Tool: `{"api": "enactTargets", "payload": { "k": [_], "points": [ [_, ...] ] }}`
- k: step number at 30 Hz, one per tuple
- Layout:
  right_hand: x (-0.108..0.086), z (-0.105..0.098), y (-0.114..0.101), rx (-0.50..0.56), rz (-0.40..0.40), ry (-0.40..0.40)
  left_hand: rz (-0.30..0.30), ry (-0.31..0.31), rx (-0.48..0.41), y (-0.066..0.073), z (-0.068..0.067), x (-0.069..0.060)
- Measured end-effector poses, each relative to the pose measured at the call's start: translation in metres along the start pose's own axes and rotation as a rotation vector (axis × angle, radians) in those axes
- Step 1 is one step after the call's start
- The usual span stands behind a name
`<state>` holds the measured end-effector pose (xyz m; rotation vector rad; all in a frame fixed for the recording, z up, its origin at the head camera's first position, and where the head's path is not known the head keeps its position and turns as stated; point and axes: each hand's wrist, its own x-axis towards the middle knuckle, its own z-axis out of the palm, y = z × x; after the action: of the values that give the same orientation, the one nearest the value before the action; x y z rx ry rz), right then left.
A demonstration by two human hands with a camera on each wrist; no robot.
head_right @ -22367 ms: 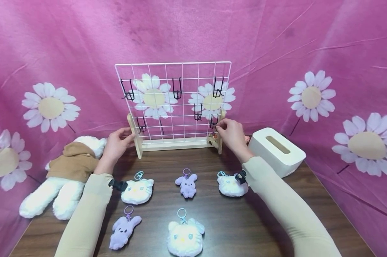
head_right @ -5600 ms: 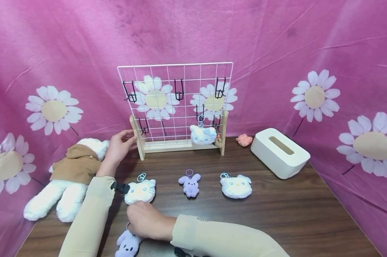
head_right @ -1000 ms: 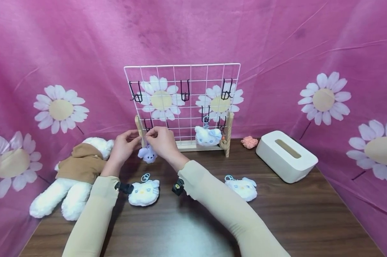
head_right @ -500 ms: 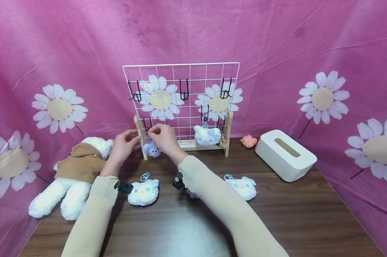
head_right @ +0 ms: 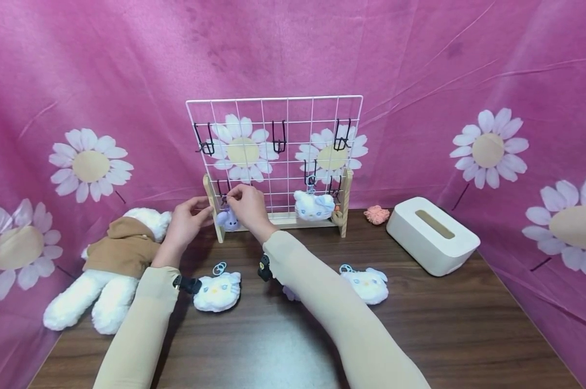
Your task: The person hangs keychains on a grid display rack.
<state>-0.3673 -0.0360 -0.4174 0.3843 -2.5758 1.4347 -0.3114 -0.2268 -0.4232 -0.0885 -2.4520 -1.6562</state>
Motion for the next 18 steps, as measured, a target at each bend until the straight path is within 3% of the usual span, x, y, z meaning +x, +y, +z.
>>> {"api": "enactTargets", "payload": {
  "k": [3,7,12,18],
  "points": [
    [0.017,0.020,0.023,-0.026,-0.002,0.052,0.001,-0.002,-0.002,0.000,0.000,0.000],
    [0.027,0.031,0.036,-0.046,-0.013,0.080,0.000,-0.001,0.001,0.001,0.000,0.001],
    [0.022,0.029,0.031,-0.044,0.008,0.067,-0.005,-0.005,0.014,0.002,0.000,-0.001],
    [0.005,0.017,0.011,-0.061,0.017,0.055,-0.005,-0.001,0.019,0.004,-0.001,-0.002]
  ]
}}
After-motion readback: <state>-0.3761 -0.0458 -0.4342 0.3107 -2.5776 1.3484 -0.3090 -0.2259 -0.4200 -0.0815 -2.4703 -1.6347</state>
